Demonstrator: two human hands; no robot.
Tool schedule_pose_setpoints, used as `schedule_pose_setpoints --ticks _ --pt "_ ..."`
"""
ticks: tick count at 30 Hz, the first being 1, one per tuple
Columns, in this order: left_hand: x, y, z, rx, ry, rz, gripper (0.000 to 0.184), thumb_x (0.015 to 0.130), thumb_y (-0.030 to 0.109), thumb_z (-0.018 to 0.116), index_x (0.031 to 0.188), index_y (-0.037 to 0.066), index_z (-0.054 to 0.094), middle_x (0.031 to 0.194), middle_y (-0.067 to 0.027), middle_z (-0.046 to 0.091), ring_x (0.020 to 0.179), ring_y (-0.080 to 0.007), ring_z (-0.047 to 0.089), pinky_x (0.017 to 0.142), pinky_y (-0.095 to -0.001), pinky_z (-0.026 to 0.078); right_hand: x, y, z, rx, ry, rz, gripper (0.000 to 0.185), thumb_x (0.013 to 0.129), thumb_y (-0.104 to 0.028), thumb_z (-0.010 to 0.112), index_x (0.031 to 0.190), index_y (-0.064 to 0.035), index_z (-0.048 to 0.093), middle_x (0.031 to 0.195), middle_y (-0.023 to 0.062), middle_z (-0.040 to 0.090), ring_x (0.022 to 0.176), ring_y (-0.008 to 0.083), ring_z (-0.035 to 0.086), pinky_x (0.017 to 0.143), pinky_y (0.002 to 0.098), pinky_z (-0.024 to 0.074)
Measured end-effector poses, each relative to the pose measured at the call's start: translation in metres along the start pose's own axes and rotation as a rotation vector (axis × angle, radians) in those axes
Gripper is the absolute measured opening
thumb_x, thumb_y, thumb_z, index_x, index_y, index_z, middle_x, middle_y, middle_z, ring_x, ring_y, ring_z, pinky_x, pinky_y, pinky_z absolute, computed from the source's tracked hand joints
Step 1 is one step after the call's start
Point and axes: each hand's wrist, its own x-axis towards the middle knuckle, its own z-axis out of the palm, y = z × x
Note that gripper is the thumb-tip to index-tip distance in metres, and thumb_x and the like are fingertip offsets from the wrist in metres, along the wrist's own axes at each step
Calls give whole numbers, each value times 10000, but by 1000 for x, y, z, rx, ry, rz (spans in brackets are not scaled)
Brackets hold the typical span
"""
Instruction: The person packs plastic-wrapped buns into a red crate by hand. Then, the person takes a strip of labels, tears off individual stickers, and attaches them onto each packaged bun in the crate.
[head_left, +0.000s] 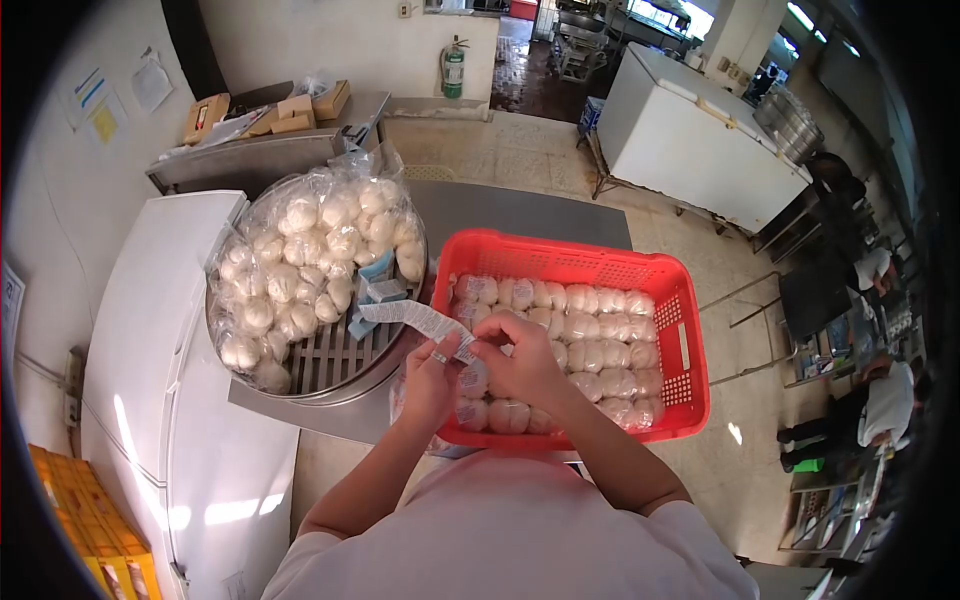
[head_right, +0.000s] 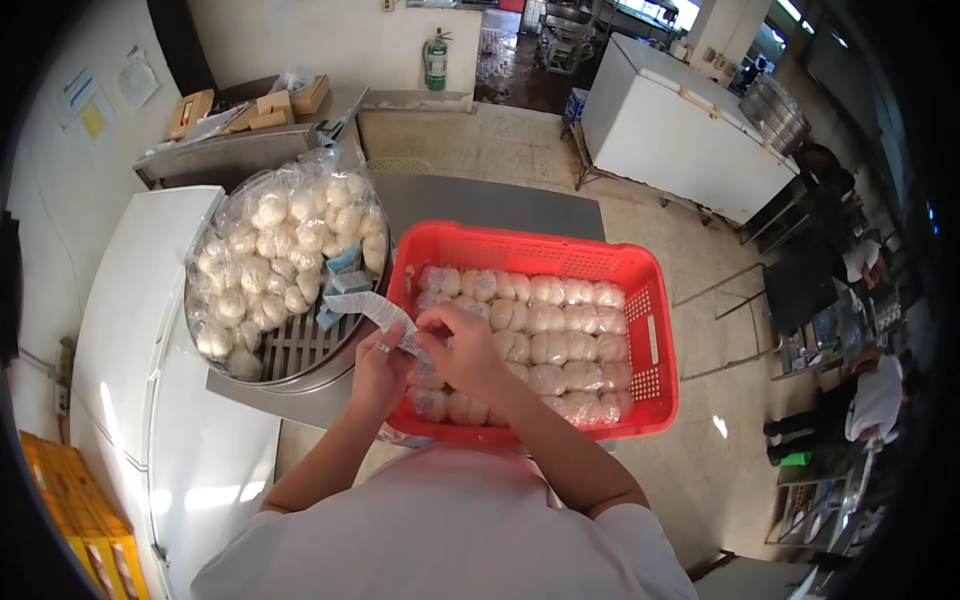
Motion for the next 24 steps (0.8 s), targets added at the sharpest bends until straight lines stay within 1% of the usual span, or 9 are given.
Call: schedule_pose_setpoints --ticks 1,2,5,8,11,13,16,20,24 --pt "1 1 -3 -9 -26 -12 171 1034 133 578 1019 -7 674 1045 -93 700 977 -173 661 914 -343 507 1 -7 1 -12 0 -6 170 834 5 758 996 -18 709 864 114 688 776 181 658 715 308 537" --pt "1 1 -5 -13 -32 -14 172 1033 128 577 1012 -9 679 1038 -91 702 970 -171 662 911 -340 508 1 -11 3 -26 1 -13 181 830 11 762 1002 -18 712 872 114 688 775 185 660 714 305 537" --pt "4 1 -10 -5 -45 -5 174 1029 116 580 993 -11 694 1015 -82 707 945 -162 664 893 -326 512 4 -9 0 -290 -46 -239 198 838 -2 765 1029 -10 713 891 113 688 766 194 660 701 313 535" --pt "2 -5 -12 84 -23 33 161 1017 120 611 989 -2 713 984 -54 708 902 -135 657 836 -296 512 2 -21 2 -271 -44 -94 204 831 -2 771 1026 -6 712 891 116 686 748 218 657 678 323 529" --pt "-6 -2 -5 209 -5 65 152 1010 144 649 997 17 730 945 -7 702 843 -94 637 755 -254 499 -2 -20 3 -242 -11 -39 217 813 -6 782 1018 -16 712 881 119 682 724 237 651 646 337 512" --pt "-6 -2 -7 211 -24 50 165 1019 160 642 997 23 732 925 8 699 818 -78 626 724 -240 485 -3 -26 1 -271 -16 -54 204 811 -9 786 999 -17 707 877 114 682 724 237 657 640 338 513" --pt "-4 0 3 44 35 7 182 1027 178 634 990 26 726 889 16 695 781 -63 614 681 -228 470 -2 -24 0 -293 -15 -108 188 807 -9 789 972 -20 698 872 110 680 723 243 662 634 344 515" --pt "-4 6 7 119 42 -75 175 1029 175 631 977 29 714 866 12 687 762 -54 608 653 -217 462 -1 -21 -2 -339 -14 -155 167 809 -16 784 945 -35 690 852 102 676 712 258 661 630 354 515" --pt "-4 4 7 169 71 -99 184 1032 172 625 953 25 703 860 -13 691 718 -69 615 613 -231 471 -6 -12 -7 -534 -40 -379 136 825 -3 745 927 -78 695 909 91 658 764 254 647 634 349 513"
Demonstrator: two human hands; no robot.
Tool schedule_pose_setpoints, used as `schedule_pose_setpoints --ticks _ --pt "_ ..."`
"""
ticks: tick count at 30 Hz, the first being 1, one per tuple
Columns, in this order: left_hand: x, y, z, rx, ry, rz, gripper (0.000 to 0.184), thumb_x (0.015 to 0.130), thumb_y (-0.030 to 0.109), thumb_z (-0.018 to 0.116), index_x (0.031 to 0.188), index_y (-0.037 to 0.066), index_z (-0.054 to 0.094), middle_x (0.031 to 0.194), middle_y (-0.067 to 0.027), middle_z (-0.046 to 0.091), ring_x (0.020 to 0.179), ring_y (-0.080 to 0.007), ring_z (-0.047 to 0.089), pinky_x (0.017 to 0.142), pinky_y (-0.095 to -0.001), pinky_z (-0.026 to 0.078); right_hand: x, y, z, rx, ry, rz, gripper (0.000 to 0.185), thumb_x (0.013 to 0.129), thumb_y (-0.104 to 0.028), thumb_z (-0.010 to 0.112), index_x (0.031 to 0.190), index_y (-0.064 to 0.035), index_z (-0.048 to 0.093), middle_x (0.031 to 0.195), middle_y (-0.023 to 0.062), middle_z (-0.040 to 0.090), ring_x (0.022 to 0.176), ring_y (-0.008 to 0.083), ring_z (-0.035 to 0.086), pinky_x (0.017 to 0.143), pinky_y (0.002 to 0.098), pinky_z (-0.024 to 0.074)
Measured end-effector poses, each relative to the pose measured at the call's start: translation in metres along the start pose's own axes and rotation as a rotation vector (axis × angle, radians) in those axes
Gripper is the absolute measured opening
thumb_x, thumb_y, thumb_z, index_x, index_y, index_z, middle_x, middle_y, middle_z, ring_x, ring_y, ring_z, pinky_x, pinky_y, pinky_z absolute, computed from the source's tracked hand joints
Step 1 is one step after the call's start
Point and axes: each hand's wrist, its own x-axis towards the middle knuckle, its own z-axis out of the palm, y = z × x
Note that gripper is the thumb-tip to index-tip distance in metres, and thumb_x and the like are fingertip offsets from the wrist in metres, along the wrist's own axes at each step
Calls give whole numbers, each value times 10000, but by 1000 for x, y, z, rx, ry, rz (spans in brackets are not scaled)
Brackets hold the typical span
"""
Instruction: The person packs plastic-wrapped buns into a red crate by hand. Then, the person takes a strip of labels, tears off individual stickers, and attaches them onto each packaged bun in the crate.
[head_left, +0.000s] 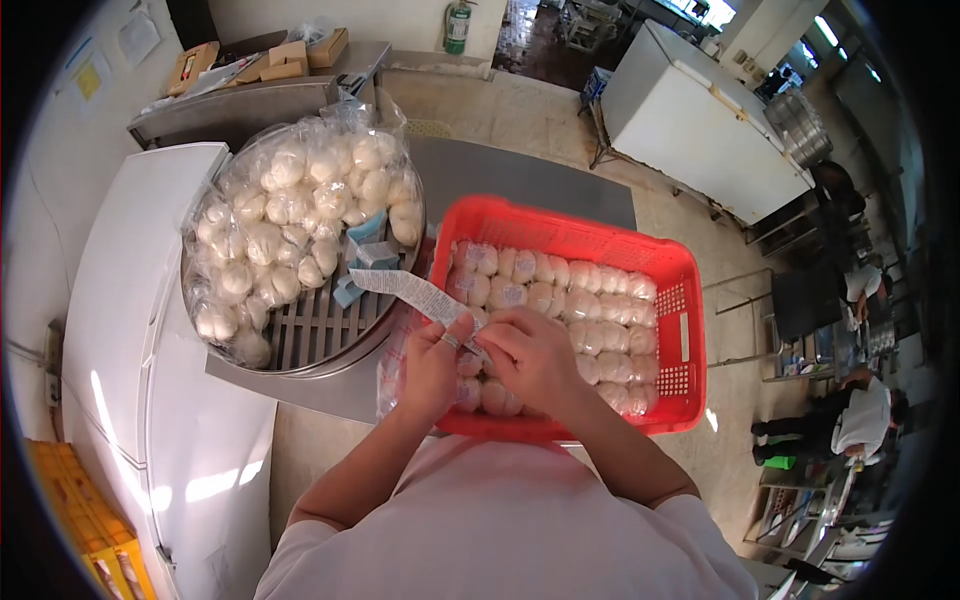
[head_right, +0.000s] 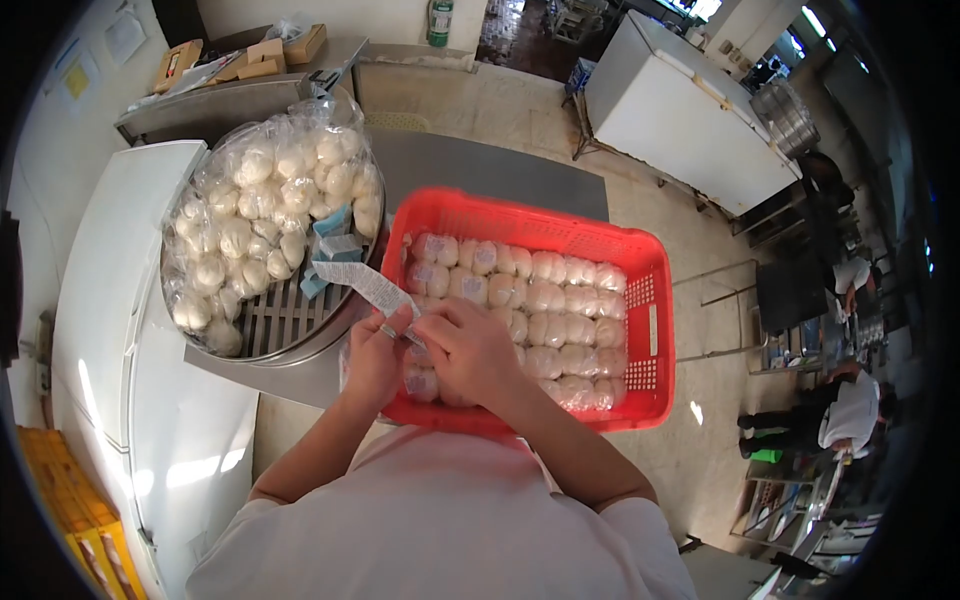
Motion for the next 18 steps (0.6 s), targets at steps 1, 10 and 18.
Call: schedule_pose_setpoints --ticks 1,10,18 --pt "1 0 -1 8 -1 -16 189 1033 171 622 946 23 701 861 -22 693 711 -75 621 606 -238 477 3 -3 -4 -27 26 -68 138 827 3 735 922 -90 696 927 90 650 781 254 642 637 345 513" --pt "19 31 22 -65 131 321 296 1039 267 634 879 23 683 795 -35 686 683 -93 634 586 -256 499 22 29 -42 512 409 559 91 862 -33 741 928 1 689 866 42 683 776 110 616 697 281 513" --pt "39 0 -5 260 173 458 359 1034 317 649 796 51 693 723 56 607 646 -11 478 558 -204 391 -52 141 35 390 -72 1086 141 810 -130 769 862 -1 746 800 90 725 732 172 668 690 337 540"
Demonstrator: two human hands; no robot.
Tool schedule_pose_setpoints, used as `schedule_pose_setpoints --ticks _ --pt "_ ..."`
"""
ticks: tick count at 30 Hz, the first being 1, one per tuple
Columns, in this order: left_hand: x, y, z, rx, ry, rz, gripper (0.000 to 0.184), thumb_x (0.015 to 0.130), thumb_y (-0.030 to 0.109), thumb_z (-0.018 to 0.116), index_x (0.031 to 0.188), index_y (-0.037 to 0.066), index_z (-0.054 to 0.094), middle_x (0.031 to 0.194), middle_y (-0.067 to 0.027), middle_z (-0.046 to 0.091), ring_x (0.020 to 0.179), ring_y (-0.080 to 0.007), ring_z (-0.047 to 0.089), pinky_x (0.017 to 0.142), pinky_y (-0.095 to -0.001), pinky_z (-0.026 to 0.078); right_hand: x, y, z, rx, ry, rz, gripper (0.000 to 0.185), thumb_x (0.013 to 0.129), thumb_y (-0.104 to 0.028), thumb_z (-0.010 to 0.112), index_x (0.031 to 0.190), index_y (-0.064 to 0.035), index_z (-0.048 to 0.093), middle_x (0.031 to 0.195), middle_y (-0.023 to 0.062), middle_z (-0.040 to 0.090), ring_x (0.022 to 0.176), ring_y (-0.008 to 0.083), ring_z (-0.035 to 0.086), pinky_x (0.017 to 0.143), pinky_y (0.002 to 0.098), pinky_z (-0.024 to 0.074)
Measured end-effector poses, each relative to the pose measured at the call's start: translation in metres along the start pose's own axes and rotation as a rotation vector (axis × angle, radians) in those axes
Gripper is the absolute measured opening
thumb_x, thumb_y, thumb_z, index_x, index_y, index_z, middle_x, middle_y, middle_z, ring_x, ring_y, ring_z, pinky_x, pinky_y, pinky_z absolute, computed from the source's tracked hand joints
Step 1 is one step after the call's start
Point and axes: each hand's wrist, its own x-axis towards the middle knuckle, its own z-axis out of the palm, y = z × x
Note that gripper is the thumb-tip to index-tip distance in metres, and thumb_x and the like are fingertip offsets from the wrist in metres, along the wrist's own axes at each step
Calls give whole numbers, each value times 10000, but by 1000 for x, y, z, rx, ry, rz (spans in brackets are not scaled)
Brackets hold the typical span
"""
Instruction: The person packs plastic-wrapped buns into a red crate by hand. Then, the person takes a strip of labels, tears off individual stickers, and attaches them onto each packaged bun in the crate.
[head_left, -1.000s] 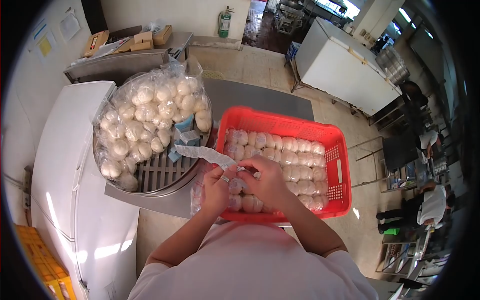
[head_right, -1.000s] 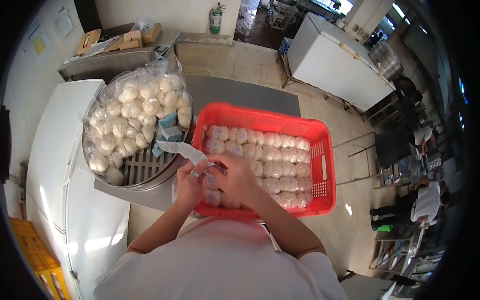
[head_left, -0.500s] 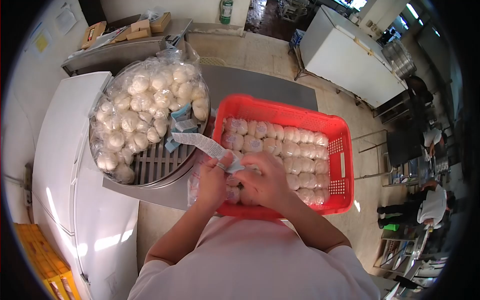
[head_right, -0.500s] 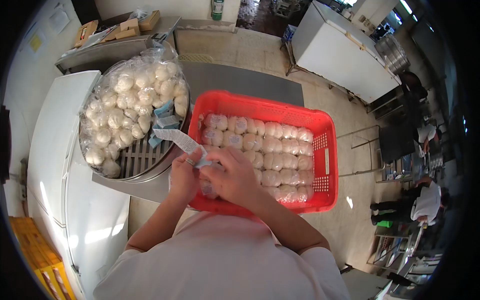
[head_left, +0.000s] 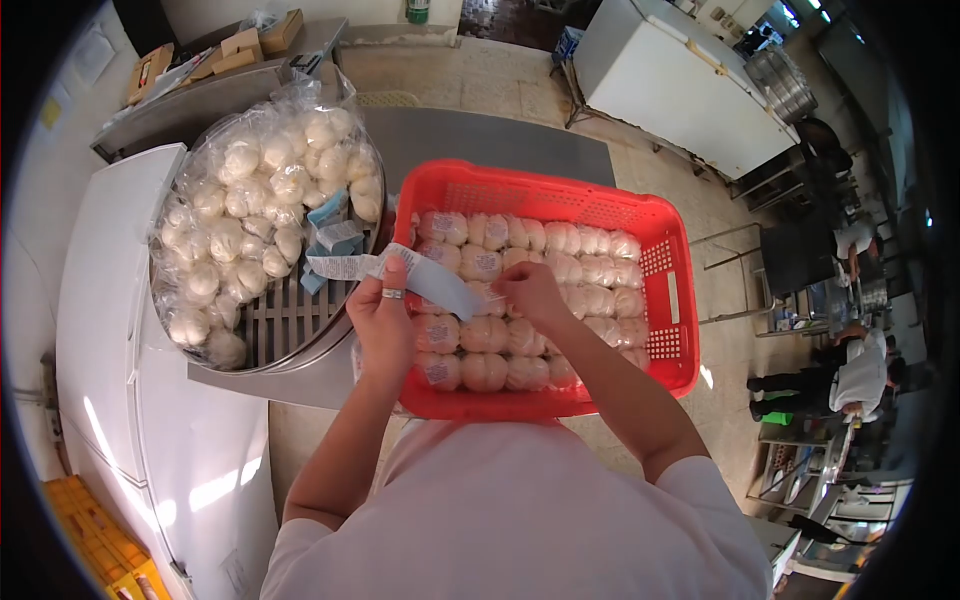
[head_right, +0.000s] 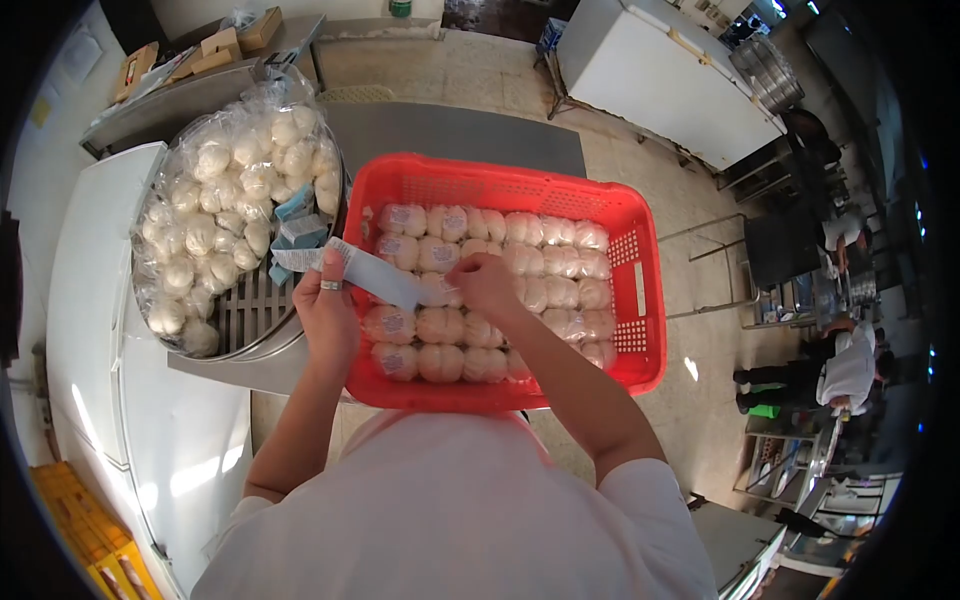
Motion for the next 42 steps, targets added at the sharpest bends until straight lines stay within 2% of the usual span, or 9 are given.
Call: schedule_pose_setpoints --ticks 5,10,13,16,22,25,30,37,42 --pt "-2 19 6 -271 5 -122 275 1049 259 618 931 20 684 932 -28 692 847 -76 615 790 -258 510 -8 -9 15 -455 23 -147 235 816 -220 776 907 -8 728 848 167 725 808 295 708 745 420 565" --pt "2 11 2 -361 12 -96 268 1045 256 622 942 16 683 954 -43 700 873 -105 641 823 -287 525 -13 -8 20 -792 199 -330 186 858 -225 755 904 -52 706 1015 146 693 917 344 689 773 458 566" --pt "4 10 1 -344 -9 -95 249 1041 243 629 952 18 686 966 -46 703 889 -110 649 823 -288 530 -23 1 16 -811 -80 -724 172 895 -198 697 872 -29 674 1079 167 652 992 365 678 807 460 567" --pt "1 13 3 -252 -51 -109 223 1035 218 640 984 7 693 985 -45 712 890 -102 649 819 -278 532 -21 0 14 -875 -142 -640 180 920 -195 663 902 -18 692 1069 166 675 1002 356 674 802 437 570" --pt "-5 12 5 61 -127 -50 126 991 97 685 1069 1 709 994 -31 724 861 -75 642 751 -248 521 -39 -85 -7 40 -5 -407 215 889 -124 717 1068 -4 718 1034 153 723 944 255 700 806 348 564" --pt "-5 9 3 9 -189 -10 128 965 38 699 1087 1 703 1005 -33 727 885 -84 654 764 -254 528 -58 -120 4 51 -68 -740 228 857 -90 759 1062 1 716 953 133 733 845 213 702 764 331 561" --pt "1 7 -10 -305 -266 -114 130 1005 126 657 1048 19 718 938 -35 723 785 -71 638 680 -231 502 -66 -130 19 15 -171 -702 172 850 -58 750 1003 7 707 865 125 720 770 222 690 712 341 551" --pt "-2 13 -2 -142 -169 -169 206 1025 199 644 971 27 743 813 10 705 643 -26 573 571 -195 455 -74 -132 32 6 -70 -786 176 838 -14 779 1001 -12 711 860 101 715 753 179 680 666 316 531" --pt "-2 22 -4 -132 -213 -240 159 1027 104 612 980 -17 703 913 -25 698 803 -59 623 701 -230 489 -65 -118 34 -203 29 -1040 205 816 0 776 1006 -38 708 847 114 681 716 275 671 615 351 529"
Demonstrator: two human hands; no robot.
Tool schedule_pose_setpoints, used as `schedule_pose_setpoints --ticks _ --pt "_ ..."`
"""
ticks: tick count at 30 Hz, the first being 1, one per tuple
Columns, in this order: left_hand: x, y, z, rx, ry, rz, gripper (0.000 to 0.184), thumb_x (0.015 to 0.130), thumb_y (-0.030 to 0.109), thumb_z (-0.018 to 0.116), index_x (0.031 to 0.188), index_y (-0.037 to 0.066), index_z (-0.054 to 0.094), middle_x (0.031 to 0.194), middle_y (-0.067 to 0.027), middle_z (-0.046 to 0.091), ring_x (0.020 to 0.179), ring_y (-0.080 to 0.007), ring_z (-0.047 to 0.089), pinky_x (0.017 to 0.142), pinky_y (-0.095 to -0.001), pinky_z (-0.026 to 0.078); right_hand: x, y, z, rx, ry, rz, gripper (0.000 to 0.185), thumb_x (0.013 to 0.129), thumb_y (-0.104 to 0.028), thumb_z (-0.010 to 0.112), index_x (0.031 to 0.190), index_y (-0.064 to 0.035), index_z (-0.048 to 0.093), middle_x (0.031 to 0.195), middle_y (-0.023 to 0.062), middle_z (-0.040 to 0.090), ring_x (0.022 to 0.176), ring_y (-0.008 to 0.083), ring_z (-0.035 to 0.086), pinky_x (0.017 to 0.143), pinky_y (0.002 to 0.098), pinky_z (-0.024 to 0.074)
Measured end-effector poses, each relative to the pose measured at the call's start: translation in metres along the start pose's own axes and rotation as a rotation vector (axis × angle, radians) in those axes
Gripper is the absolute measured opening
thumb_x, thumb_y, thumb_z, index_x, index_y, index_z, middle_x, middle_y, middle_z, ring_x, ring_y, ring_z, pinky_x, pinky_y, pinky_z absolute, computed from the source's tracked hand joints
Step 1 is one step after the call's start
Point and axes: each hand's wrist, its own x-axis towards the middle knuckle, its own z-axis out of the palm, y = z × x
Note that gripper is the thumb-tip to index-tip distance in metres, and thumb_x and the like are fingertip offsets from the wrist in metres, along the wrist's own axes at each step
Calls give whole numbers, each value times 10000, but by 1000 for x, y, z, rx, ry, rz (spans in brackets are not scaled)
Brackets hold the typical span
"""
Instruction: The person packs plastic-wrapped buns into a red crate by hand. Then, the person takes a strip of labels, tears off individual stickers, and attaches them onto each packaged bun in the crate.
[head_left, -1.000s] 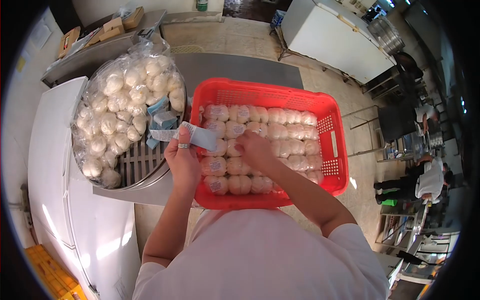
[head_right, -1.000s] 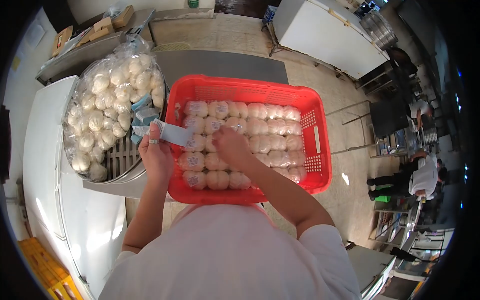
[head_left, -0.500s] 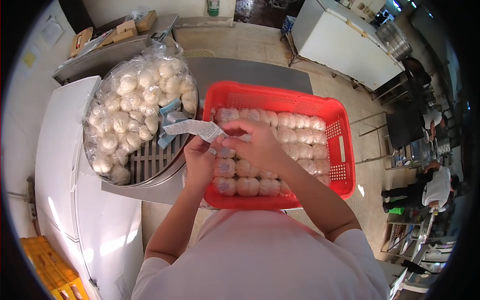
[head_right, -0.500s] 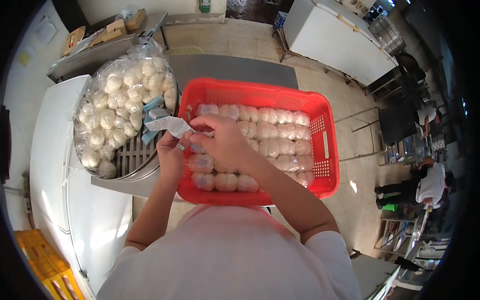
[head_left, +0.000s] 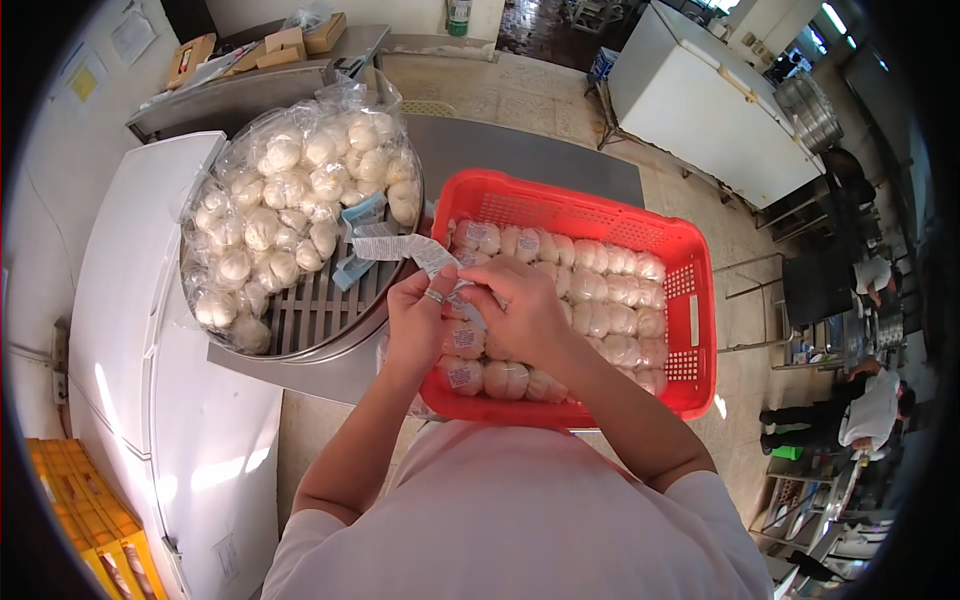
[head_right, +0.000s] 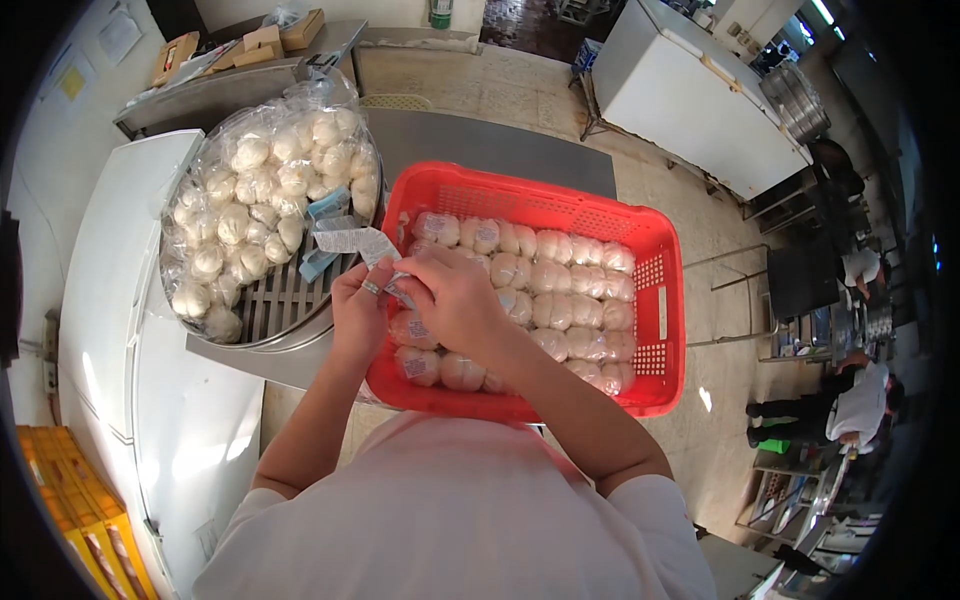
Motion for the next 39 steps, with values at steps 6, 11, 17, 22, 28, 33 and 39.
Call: schedule_pose_setpoints --ticks 6,11,17,22,28,33,39 --pt "3 -8 4 66 20 73 242 1043 195 619 948 -1 724 850 -4 698 733 -32 585 622 -213 473 -6 -3 -1 -181 38 -157 161 815 18 750 938 -70 695 854 92 650 778 287 654 626 356 528" --pt "4 -3 7 -51 121 30 253 1043 195 620 921 -12 697 826 -24 688 749 -59 619 630 -224 492 1 -23 -15 -86 108 -232 93 832 -30 729 903 -55 673 843 78 619 805 260 630 661 356 528" --pt "5 10 25 -221 295 60 292 1040 250 634 852 28 653 750 -7 652 663 -56 584 574 -222 464 -20 10 -42 209 76 578 93 857 -75 752 889 -10 692 814 67 686 745 160 644 677 306 526" --pt "11 -11 1 -109 183 80 290 1035 277 643 872 37 651 800 -3 655 677 -46 566 572 -217 437 -86 86 -15 248 -242 1015 125 809 -96 775 865 -3 714 776 93 702 723 164 665 678 324 540" --pt "7 -6 9 -104 182 97 284 1033 275 647 870 43 657 787 16 639 646 -43 543 567 -216 435 -87 66 -5 -299 -462 861 264 794 -227 798 919 -14 703 943 195 735 886 340 714 794 449 561" --pt "2 -7 6 -63 236 72 238 1028 233 652 887 41 668 825 -2 655 695 -60 567 610 -231 460 -100 81 0 -362 -480 724 276 795 -287 764 916 -48 698 1002 182 711 964 366 689 830 477 547" --pt "9 -20 -3 -8 139 133 217 1022 195 654 836 92 608 807 31 615 735 -75 558 665 -257 441 -109 84 1 -393 -658 657 139 812 -162 678 912 -74 718 1007 184 700 981 384 686 829 494 542"
